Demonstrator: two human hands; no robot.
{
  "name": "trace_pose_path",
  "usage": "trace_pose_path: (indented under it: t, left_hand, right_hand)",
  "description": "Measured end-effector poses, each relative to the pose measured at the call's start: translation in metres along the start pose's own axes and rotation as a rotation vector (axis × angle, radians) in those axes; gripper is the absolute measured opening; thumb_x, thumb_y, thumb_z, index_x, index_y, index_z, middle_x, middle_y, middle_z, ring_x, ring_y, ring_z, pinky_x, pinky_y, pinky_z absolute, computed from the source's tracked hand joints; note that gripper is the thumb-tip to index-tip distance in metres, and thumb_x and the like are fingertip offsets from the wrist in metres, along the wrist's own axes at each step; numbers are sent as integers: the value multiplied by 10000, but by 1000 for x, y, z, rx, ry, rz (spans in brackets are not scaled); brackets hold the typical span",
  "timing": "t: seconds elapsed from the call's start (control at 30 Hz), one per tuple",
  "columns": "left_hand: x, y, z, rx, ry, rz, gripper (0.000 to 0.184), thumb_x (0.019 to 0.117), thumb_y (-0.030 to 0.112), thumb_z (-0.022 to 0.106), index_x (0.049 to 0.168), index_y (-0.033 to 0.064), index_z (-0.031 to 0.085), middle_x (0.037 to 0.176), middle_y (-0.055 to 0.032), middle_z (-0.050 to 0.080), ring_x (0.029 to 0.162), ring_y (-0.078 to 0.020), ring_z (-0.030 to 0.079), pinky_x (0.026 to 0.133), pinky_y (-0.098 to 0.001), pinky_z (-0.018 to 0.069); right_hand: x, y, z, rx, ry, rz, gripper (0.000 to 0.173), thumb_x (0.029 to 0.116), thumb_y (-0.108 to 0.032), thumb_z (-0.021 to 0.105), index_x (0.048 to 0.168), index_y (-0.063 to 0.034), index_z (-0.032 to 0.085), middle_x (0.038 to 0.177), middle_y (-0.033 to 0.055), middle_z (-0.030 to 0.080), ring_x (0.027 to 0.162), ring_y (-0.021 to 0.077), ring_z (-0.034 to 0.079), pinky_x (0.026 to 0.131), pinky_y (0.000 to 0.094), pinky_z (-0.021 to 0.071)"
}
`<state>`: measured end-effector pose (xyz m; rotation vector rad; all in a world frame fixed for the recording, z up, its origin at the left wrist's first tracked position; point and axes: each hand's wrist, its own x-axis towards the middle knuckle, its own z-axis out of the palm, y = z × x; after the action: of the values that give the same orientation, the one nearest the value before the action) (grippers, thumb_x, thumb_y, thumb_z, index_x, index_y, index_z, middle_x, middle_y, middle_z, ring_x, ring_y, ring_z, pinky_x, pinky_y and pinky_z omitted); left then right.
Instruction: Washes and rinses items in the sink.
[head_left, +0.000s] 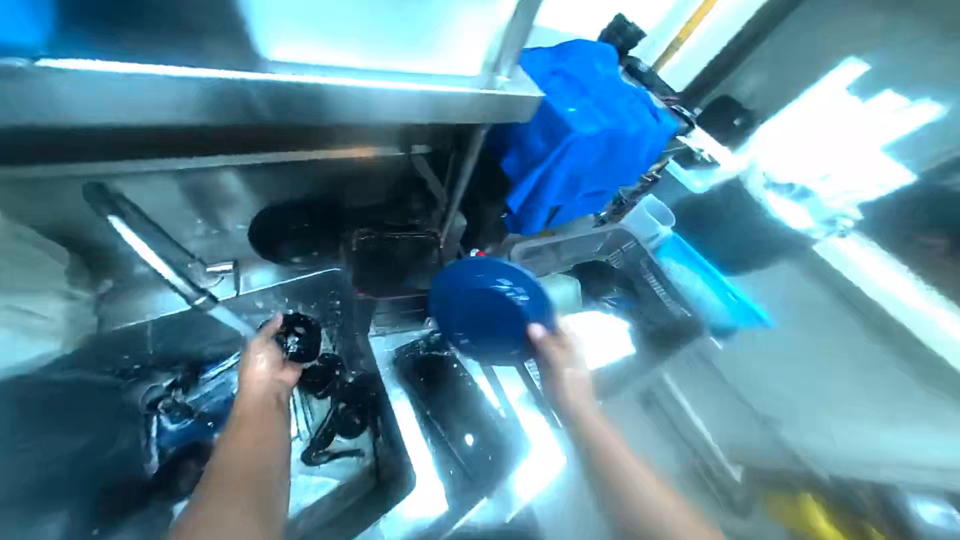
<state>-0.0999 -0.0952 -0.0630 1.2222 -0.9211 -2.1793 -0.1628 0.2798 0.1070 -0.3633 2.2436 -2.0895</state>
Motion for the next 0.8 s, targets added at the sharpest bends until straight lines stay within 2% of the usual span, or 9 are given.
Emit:
trace_pose_path:
  t: [0.1, 0.2, 0.33, 0.47, 0.6, 0.67, 0.73, 0.77, 0.8]
  left_hand:
    - [-6, 6, -6, 50, -41, 47, 411, 1053, 380, 539, 1322, 71, 573, 1146, -100, 685, 1008, -226, 687, 862, -468, 591]
    - [-21, 14, 4, 212, 31, 113, 297, 1031, 361, 568, 1164, 99, 608, 900, -37, 655, 746, -150, 645, 656, -370, 565]
    - [-50, 24, 14, 191, 28, 73, 440, 1048, 332, 564, 1421, 109, 491, 1249, -123, 646, 1072, -255, 665, 874, -496, 581]
    - [-42, 26, 1, 340, 78, 203, 539, 1016, 295, 644, 1496, 119, 471, 1340, -145, 640, 1189, -282, 644, 972, -528, 559]
    - [-50, 43, -9, 675, -36, 359, 417, 993, 183, 676, 1385, 53, 616, 1269, -165, 685, 1153, -265, 667, 1011, -501, 543]
    - [-59, 45, -14, 910, -115, 403, 434, 1002, 188, 662, 1423, 94, 616, 1317, -154, 681, 1203, -269, 663, 1062, -509, 520]
    - [-69, 35, -26, 1102, -174, 552, 398, 1012, 191, 624, 1407, 146, 648, 1291, -105, 709, 1204, -236, 668, 1117, -533, 470]
    - [-72, 29, -35, 1161, -233, 654, 373, 1012, 171, 610, 1379, 148, 670, 1320, -72, 703, 1277, -212, 627, 1205, -567, 344]
    - [-73, 25, -45, 1184, -298, 748, 337, 998, 152, 617, 1323, 141, 706, 1331, -56, 700, 1334, -215, 589, 1240, -618, 256]
  right_hand:
    - [10, 9, -95, 156, 413, 134, 298, 1051, -225, 500, 1299, -85, 588, 1021, 48, 698, 895, 151, 687, 795, 413, 605]
    - [42, 50, -186, 389, 759, 215, 292, 1067, -275, 489, 1283, -83, 534, 1053, 81, 648, 923, 186, 662, 792, 429, 583]
    - [73, 59, -227, 563, 673, 461, 353, 1081, -357, 412, 1331, -114, 464, 1118, 86, 639, 959, 213, 688, 804, 405, 604]
    - [55, 23, -136, 163, 455, 384, 441, 1078, -284, 461, 1480, -111, 409, 1291, 64, 589, 1059, 154, 650, 847, 340, 569]
    - [-3, -1, 21, 91, -189, 154, 378, 1058, -184, 482, 1408, -48, 527, 1303, 84, 657, 1115, 203, 677, 948, 414, 587]
    - [-15, 13, 109, 65, -516, 361, 450, 1034, -227, 566, 1463, -107, 512, 1391, 99, 614, 1182, 258, 653, 942, 469, 592]
    - [-8, 43, 195, 69, -675, 636, 647, 1023, -315, 611, 1592, -243, 311, 1532, 88, 478, 1301, 315, 567, 961, 562, 552]
    - [-2, 61, 232, 83, -685, 722, 646, 1034, -367, 588, 1599, -267, 290, 1493, 100, 513, 1267, 324, 583, 933, 571, 547]
    - [3, 78, 265, 89, -662, 758, 545, 1046, -406, 552, 1537, -227, 395, 1351, 105, 616, 1137, 290, 643, 869, 522, 568]
